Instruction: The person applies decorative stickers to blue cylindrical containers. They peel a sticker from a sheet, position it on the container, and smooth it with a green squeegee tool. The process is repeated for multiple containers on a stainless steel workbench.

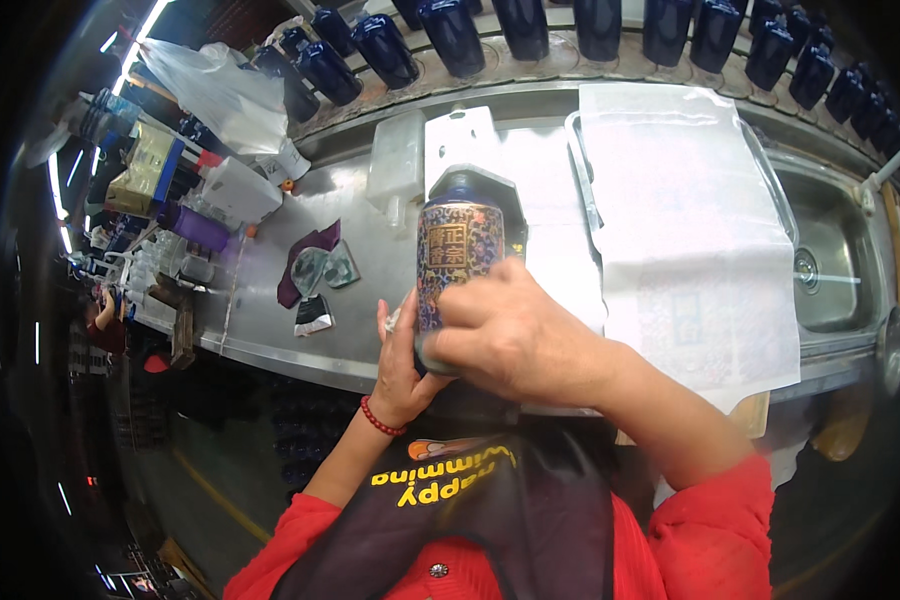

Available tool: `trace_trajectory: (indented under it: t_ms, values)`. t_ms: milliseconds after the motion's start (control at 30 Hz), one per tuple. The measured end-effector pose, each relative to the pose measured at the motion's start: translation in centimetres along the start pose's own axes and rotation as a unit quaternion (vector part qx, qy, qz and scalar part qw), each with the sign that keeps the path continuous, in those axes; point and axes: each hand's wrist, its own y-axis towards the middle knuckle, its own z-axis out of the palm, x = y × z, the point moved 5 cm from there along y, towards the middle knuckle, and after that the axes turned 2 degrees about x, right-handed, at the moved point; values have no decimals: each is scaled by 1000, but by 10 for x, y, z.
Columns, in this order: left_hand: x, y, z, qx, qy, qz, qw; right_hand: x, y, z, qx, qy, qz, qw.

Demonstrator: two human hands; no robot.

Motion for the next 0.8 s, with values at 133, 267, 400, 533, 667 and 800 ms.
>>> trace_trajectory:
  t_ms: [133, 267, 400, 533, 667, 800]
  values:
    - [-7, 5, -8, 12, 16, 16, 1000, -63, -35, -14, -182, 38, 294, 938]
    - [-5, 32, -31, -9, -90, 72, 993, -69, -94, -6, -214, -21, 291, 932]
    - [19, 91, -39, -10, -210, -10, 978, -13, -119, 21, -178, -94, 247, 948]
    - [39, 150, -16, 94, -484, -218, 842, 24, -112, 57, -104, -71, 227, 966]
    - [27, 167, -9, 169, -496, -246, 816, 18, -112, 68, -106, -132, 285, 944]
    - [11, 148, -25, 150, -466, -246, 837, 32, -119, 65, -121, -128, 224, 959]
